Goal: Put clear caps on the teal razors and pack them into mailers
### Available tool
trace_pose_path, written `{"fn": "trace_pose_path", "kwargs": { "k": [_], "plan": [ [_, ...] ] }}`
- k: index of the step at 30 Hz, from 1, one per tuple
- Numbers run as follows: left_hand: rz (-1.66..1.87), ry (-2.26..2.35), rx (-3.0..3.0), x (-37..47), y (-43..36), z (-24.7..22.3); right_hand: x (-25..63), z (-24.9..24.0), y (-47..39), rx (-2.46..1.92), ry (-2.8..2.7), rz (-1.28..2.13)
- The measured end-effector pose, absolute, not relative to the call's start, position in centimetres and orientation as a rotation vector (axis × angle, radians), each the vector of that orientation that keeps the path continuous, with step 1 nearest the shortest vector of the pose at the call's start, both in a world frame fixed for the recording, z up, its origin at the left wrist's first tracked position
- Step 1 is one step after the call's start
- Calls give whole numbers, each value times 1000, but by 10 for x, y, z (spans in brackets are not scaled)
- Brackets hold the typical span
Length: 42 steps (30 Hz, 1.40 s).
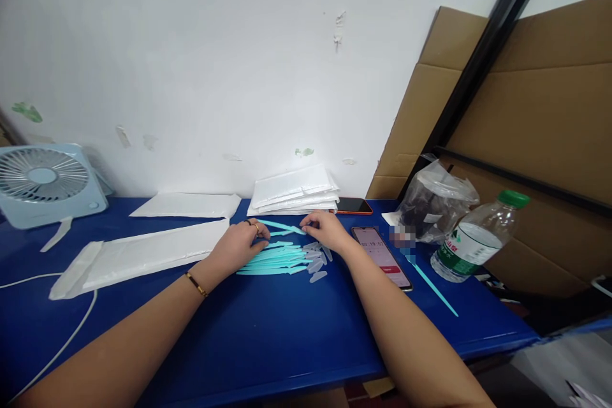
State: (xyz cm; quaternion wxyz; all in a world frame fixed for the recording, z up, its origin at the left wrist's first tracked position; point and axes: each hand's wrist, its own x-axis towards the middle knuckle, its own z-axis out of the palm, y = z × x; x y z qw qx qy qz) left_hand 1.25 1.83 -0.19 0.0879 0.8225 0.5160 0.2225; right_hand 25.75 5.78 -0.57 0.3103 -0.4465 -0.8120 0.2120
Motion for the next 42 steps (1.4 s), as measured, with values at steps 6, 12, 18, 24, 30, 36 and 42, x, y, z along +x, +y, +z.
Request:
{"fn": "trace_pose_path", "kwargs": {
  "k": [6,12,18,24,30,36,42],
  "plan": [
    [568,1513,2361,6,23,-9,278,6,51,-1218,-2407,683],
    [611,1506,2263,7,22,-9,273,2,49,-1271,-2345,776],
    [644,1438,2273,9,23,-9,266,3,49,-1156,-2289,789],
    [652,1425,2276,10,21,-7,256,-2,47,-1168,-2328,752],
    [683,1433,2294,8,23,-9,259,2,46,-1176,-2340,744],
    [664,1439,2294,9,23,-7,259,7,42,-1169,-2315,762],
    [662,1439,2399,17,21,-8,242,1,39,-1160,-2341,732]
  ]
}}
